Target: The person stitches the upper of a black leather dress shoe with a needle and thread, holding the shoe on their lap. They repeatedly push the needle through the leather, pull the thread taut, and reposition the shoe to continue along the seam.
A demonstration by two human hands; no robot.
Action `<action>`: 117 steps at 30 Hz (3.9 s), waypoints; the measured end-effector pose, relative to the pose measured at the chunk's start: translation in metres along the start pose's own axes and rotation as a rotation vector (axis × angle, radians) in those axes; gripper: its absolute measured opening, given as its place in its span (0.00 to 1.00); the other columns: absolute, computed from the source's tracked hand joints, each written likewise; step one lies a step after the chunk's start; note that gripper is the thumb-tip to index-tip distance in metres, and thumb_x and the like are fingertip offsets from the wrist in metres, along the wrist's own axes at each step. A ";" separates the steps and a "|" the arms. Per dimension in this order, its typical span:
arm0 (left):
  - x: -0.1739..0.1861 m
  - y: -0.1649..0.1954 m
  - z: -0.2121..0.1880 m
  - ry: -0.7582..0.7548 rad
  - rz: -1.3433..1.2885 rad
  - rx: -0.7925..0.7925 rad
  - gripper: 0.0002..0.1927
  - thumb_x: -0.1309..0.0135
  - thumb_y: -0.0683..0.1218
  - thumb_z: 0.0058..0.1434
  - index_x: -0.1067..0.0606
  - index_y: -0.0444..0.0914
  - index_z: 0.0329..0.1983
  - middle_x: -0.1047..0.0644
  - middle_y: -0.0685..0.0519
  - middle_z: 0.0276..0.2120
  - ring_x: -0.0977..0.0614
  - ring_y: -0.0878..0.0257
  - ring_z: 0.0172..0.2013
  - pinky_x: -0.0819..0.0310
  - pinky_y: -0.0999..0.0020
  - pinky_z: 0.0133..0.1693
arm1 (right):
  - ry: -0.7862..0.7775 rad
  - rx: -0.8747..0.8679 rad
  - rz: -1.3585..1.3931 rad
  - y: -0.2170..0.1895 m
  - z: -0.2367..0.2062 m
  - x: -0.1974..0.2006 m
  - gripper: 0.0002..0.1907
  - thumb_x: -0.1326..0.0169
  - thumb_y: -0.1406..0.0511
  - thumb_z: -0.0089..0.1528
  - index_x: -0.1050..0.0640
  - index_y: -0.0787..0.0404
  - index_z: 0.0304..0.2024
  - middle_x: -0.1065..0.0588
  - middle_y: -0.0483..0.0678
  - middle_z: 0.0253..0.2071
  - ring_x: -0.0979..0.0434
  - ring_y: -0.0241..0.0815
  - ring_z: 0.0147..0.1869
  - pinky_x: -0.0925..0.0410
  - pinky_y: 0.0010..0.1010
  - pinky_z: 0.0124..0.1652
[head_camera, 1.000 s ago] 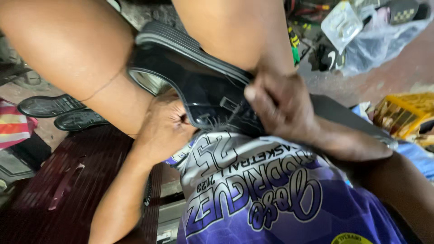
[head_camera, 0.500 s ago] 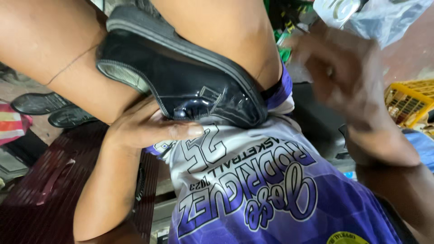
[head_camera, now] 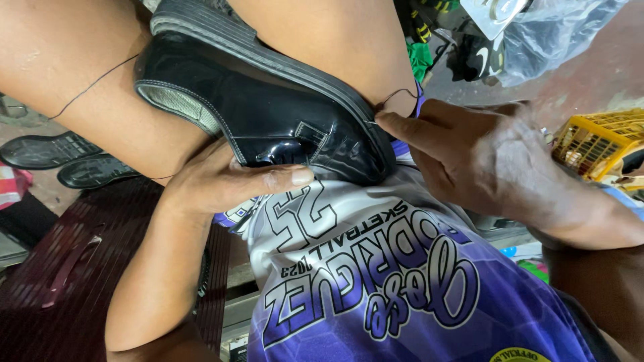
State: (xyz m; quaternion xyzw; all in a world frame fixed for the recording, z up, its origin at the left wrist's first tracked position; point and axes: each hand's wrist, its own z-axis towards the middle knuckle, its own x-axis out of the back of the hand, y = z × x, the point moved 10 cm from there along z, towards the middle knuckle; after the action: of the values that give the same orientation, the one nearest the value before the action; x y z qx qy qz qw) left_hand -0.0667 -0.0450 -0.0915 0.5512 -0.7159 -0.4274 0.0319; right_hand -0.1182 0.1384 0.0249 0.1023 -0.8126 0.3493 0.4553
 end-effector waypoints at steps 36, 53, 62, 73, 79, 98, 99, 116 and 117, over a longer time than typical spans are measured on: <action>-0.022 0.012 -0.003 0.135 0.093 -0.272 0.11 0.36 0.39 0.61 0.20 0.34 0.46 0.16 0.54 0.39 0.14 0.68 0.40 0.17 0.70 0.43 | -0.171 0.267 -0.049 0.015 0.036 -0.015 0.11 0.42 0.69 0.54 0.21 0.54 0.40 0.19 0.35 0.41 0.24 0.41 0.23 0.31 0.35 0.23; -0.022 0.039 -0.004 0.555 0.747 -0.453 0.16 0.31 0.54 0.60 0.19 0.38 0.34 0.17 0.53 0.30 0.17 0.54 0.28 0.22 0.58 0.36 | -0.131 0.311 -0.046 -0.007 0.052 -0.029 0.07 0.48 0.74 0.54 0.27 0.63 0.35 0.23 0.47 0.28 0.27 0.43 0.20 0.35 0.39 0.18; -0.019 0.052 -0.013 0.491 0.519 -0.443 0.18 0.33 0.52 0.57 0.22 0.34 0.39 0.18 0.48 0.33 0.17 0.54 0.33 0.22 0.60 0.43 | -0.287 0.280 -0.210 -0.002 0.047 -0.050 0.03 0.48 0.66 0.60 0.27 0.59 0.34 0.28 0.44 0.17 0.29 0.38 0.14 0.37 0.34 0.15; 0.071 0.029 -0.168 1.293 1.009 -0.316 0.10 0.48 0.44 0.76 0.27 0.30 0.44 0.24 0.43 0.41 0.21 0.53 0.45 0.27 0.62 0.50 | -0.190 0.250 0.109 0.020 0.044 -0.029 0.08 0.40 0.67 0.64 0.22 0.63 0.30 0.26 0.48 0.19 0.28 0.38 0.16 0.39 0.31 0.16; 0.028 0.019 -0.117 0.826 1.100 -0.414 0.16 0.42 0.48 0.65 0.22 0.35 0.52 0.21 0.47 0.40 0.19 0.51 0.41 0.23 0.58 0.39 | -0.181 0.154 0.101 0.023 0.047 -0.031 0.02 0.40 0.69 0.63 0.20 0.62 0.36 0.23 0.50 0.27 0.24 0.41 0.25 0.34 0.32 0.24; 0.039 0.019 -0.040 0.492 0.361 -0.185 0.10 0.56 0.43 0.72 0.26 0.32 0.42 0.25 0.49 0.23 0.23 0.60 0.24 0.28 0.67 0.29 | -0.178 0.258 0.234 0.013 0.033 -0.025 0.03 0.46 0.71 0.64 0.22 0.64 0.39 0.20 0.51 0.27 0.24 0.37 0.19 0.37 0.30 0.19; 0.029 0.038 -0.033 0.449 0.479 -0.335 0.07 0.52 0.41 0.69 0.25 0.33 0.43 0.23 0.46 0.28 0.21 0.55 0.29 0.26 0.64 0.34 | -0.152 0.243 0.194 0.016 0.032 -0.024 0.01 0.44 0.70 0.65 0.22 0.62 0.39 0.21 0.50 0.27 0.23 0.39 0.21 0.36 0.31 0.21; 0.006 0.001 0.043 0.170 0.451 -0.319 0.09 0.41 0.40 0.60 0.21 0.34 0.44 0.17 0.46 0.38 0.16 0.55 0.39 0.22 0.63 0.42 | 0.009 0.351 0.081 0.015 0.024 -0.012 0.08 0.38 0.71 0.61 0.26 0.62 0.38 0.27 0.52 0.23 0.24 0.52 0.25 0.34 0.41 0.24; 0.006 -0.001 0.046 0.163 0.462 -0.320 0.09 0.41 0.40 0.60 0.21 0.34 0.44 0.17 0.46 0.38 0.16 0.55 0.39 0.22 0.63 0.42 | 0.000 0.336 0.082 0.017 0.025 -0.012 0.08 0.38 0.71 0.60 0.26 0.62 0.38 0.27 0.52 0.23 0.24 0.52 0.26 0.34 0.42 0.24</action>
State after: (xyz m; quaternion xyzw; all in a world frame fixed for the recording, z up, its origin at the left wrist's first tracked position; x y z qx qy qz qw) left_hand -0.0916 -0.0233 -0.1236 0.3943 -0.7410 -0.4705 0.2722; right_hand -0.1358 0.1326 -0.0014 0.1439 -0.7464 0.4983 0.4170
